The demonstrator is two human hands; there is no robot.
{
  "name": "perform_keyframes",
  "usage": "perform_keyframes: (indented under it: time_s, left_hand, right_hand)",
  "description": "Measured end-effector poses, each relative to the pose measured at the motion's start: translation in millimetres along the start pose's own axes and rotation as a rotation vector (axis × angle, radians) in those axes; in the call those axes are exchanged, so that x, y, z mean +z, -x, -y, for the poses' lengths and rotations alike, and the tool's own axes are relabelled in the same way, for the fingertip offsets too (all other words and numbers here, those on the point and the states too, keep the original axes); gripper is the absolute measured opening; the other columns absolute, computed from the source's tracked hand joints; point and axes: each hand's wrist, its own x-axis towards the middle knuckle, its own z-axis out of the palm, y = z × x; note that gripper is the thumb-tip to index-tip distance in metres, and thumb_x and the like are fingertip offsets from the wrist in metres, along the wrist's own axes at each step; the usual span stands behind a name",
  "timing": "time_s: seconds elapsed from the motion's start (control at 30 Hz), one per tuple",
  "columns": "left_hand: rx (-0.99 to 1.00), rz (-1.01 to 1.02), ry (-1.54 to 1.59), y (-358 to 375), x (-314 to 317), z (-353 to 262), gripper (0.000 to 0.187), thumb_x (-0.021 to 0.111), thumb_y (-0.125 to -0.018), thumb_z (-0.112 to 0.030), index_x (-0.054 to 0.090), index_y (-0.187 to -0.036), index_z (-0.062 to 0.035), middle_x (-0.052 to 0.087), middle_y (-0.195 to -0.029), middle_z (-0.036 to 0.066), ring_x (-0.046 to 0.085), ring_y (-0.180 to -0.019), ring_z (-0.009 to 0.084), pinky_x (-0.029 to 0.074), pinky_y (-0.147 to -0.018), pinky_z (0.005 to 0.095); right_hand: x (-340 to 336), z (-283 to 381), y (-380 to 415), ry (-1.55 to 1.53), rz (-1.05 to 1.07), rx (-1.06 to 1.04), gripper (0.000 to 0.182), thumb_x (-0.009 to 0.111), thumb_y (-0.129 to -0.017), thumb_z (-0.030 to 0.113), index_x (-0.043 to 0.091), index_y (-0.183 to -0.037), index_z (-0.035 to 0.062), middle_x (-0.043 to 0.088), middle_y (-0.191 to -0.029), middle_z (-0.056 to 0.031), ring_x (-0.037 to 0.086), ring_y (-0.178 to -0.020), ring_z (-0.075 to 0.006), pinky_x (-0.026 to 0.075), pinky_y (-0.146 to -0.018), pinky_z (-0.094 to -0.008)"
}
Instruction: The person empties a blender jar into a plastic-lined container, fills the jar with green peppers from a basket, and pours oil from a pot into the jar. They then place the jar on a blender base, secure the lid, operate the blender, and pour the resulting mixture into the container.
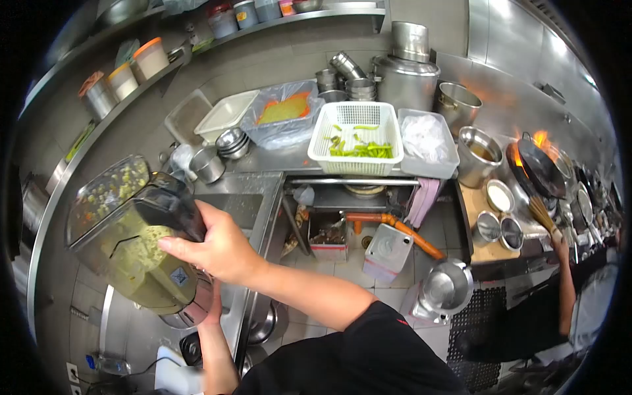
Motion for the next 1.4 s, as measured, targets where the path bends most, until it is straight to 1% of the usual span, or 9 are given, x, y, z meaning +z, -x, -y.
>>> perform_keyframes:
  time_s: [0.13, 0.27, 0.43, 0.53, 0.63, 0.7, 0.97, 1.23, 1.4]
  left_hand:
    - [-0.023, 0.033, -0.197, -74.5, 6.6, 36.3, 0.068, 0.044, -0.089, -0.062, 0.043, -0.143, -0.0200, 0.048, -0.142, 0.003, 0.042, -0.131, 0.0227, 0.033, -0.103, 0.0460]
    - [-0.007, -0.018, -0.202, -145.0, -18.7, 67.7, 0.058, 0.046, -0.092, -0.053, 0.048, -0.137, -0.0167, 0.056, -0.132, 0.006, 0.052, -0.120, 0.0289, 0.038, -0.097, 0.0459]
    - [0.013, 0.023, -0.300, -254.9, -35.2, 103.5, 0.049, 0.053, -0.094, -0.042, 0.050, -0.133, -0.0109, 0.060, -0.123, 0.009, 0.061, -0.103, 0.0291, 0.046, -0.084, 0.0412]
    - [0.190, -0.214, -0.231, -331.6, -12.3, 129.0, 0.031, 0.057, -0.095, -0.014, 0.051, -0.125, -0.0048, 0.062, -0.100, 0.009, 0.062, -0.086, 0.0212, 0.053, -0.065, 0.0359]
    - [0.140, -0.055, -0.265, -432.1, -14.3, 141.9, 0.028, 0.055, -0.098, -0.018, 0.051, -0.122, -0.0049, 0.061, -0.095, 0.007, 0.062, -0.081, 0.0163, 0.054, -0.058, 0.0321]
    - [0.109, 0.021, -0.278, -496.6, -9.0, 149.9, 0.034, 0.058, -0.098, -0.026, 0.051, -0.125, -0.0070, 0.062, -0.100, 0.006, 0.062, -0.075, 0.0170, 0.055, -0.064, 0.0350]
    - [0.091, 0.030, -0.451, -691.0, 49.0, 167.9, 0.023, 0.056, -0.097, -0.017, 0.053, -0.110, 0.0015, 0.062, -0.087, 0.011, 0.066, -0.067, 0.0227, 0.056, -0.055, 0.0320]
    - [0.102, 0.138, -0.665, -788.2, 103.9, 175.9, 0.015, 0.051, -0.091, -0.010, 0.054, -0.090, 0.0051, 0.062, -0.077, 0.014, 0.066, -0.056, 0.0210, 0.055, -0.048, 0.0296]
    - [0.122, 0.150, -0.765, -808.2, 139.2, 182.5, 0.017, 0.050, -0.090, -0.010, 0.056, -0.092, 0.0061, 0.063, -0.076, 0.014, 0.064, -0.055, 0.0194, 0.054, -0.048, 0.0295]
  right_hand:
    - [-64.2, -9.7, -51.9, 0.006, -0.159, -0.041, 0.033, 0.075, -0.085, 0.020, 0.059, -0.107, 0.0029, 0.058, -0.074, 0.0018, 0.051, -0.052, -0.0046, 0.041, -0.045, -0.0209]
    - [-135.0, -25.3, -113.8, -0.054, -0.284, 0.046, 0.030, 0.075, -0.085, 0.024, 0.052, -0.091, 0.0053, 0.053, -0.066, -0.0003, 0.049, -0.048, -0.0085, 0.042, -0.046, -0.0242]
    - [-223.3, -51.3, -205.2, -0.124, -0.437, 0.065, 0.029, 0.074, -0.083, 0.021, 0.051, -0.092, 0.0056, 0.050, -0.060, -0.0019, 0.048, -0.046, -0.0125, 0.043, -0.043, -0.0290]
    - [-279.1, -69.6, -269.9, -0.208, -0.541, 0.112, 0.024, 0.074, -0.082, 0.017, 0.052, -0.087, 0.0072, 0.050, -0.060, -0.0014, 0.048, -0.047, -0.0124, 0.043, -0.044, -0.0294]
    - [-343.4, -91.3, -344.6, -0.302, -0.638, 0.163, 0.020, 0.071, -0.082, 0.011, 0.052, -0.083, 0.0090, 0.049, -0.060, 0.0002, 0.047, -0.048, -0.0116, 0.042, -0.045, -0.0300]
    - [-392.5, -110.0, -394.3, -0.400, -0.707, 0.215, 0.018, 0.068, -0.083, 0.007, 0.050, -0.083, 0.0090, 0.050, -0.060, 0.0005, 0.049, -0.049, -0.0112, 0.044, -0.047, -0.0294]
    - [-515.6, -160.0, -515.0, -0.643, -0.862, 0.314, 0.014, 0.060, -0.088, 0.012, 0.050, -0.081, 0.0064, 0.055, -0.073, -0.0065, 0.056, -0.065, -0.0196, 0.053, -0.057, -0.0331]
    - [-546.5, -162.8, -559.4, -0.717, -0.949, 0.210, 0.016, 0.056, -0.092, 0.017, 0.054, -0.087, 0.0015, 0.059, -0.073, -0.0069, 0.060, -0.064, -0.0218, 0.055, -0.062, -0.0348]
    - [-559.2, -157.7, -565.0, -0.758, -0.935, 0.197, 0.023, 0.051, -0.095, 0.023, 0.054, -0.088, 0.0019, 0.059, -0.074, -0.0077, 0.060, -0.066, -0.0220, 0.055, -0.063, -0.0358]
